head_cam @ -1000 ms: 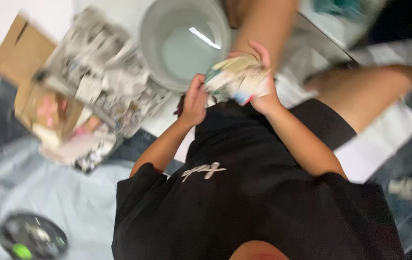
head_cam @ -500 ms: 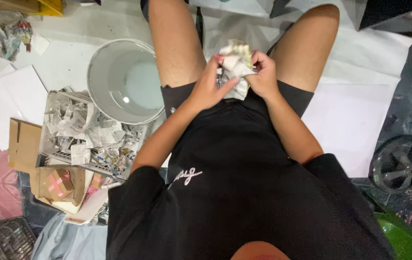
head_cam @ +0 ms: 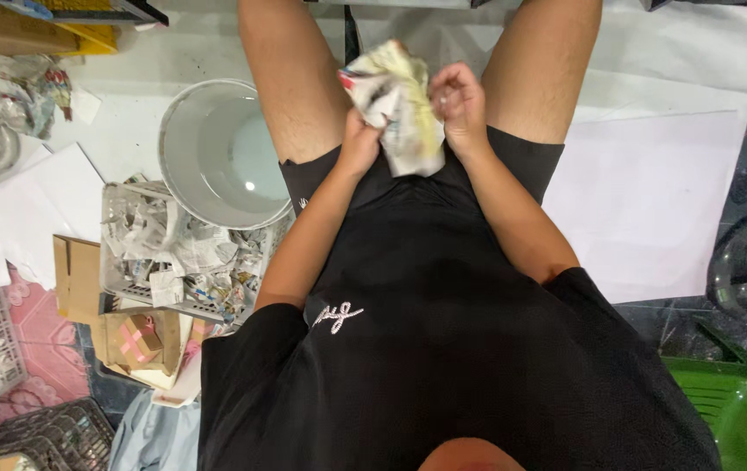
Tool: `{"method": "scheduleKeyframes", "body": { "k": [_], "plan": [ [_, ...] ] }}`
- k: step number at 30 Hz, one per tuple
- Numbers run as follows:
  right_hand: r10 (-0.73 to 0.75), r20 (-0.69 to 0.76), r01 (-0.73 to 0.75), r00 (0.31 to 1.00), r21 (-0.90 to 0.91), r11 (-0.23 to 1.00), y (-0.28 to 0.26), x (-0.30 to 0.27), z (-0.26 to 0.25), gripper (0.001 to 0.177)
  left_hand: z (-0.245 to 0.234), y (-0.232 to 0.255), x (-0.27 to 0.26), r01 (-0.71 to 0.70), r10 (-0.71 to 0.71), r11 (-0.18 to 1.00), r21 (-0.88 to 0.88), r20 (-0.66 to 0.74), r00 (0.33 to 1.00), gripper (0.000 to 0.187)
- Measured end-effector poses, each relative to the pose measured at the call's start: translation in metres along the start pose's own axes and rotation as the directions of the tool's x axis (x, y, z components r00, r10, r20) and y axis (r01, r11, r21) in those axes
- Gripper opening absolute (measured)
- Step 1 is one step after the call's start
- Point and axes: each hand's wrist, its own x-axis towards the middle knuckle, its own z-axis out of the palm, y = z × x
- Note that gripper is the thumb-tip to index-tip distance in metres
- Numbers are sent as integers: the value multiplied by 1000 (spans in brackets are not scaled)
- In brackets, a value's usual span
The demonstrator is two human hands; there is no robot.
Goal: The person sits on the floor and wraps various ceramic dishes, including plates and cups, with newspaper. They fold the paper around each item and place the wrapped items on a nearby shelf.
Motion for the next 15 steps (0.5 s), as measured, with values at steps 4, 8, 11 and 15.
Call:
{"method": "scheduleKeyframes", "body": {
  "k": [4,8,11,15],
  "plan": [
    [85,102,-49,991,-315,948,-15,-7,8,42,-20,-17,-4,220,-232,888,-404,18,972,42],
    [39,37,-26,999,-302,953,-12,-3,2,24,-17,2,0,68,-70,990,-121,-8,998,40],
    [-33,-148,15,988,-122,992,-12,-1,-9,23,-3,33,4,26,-45,973,-230,-78,996,43],
    [-39,-221,40,974,-3,999,-13,-2,-19,25,18,70,4,23,-41,979,-201,-87,995,47]
  ]
}}
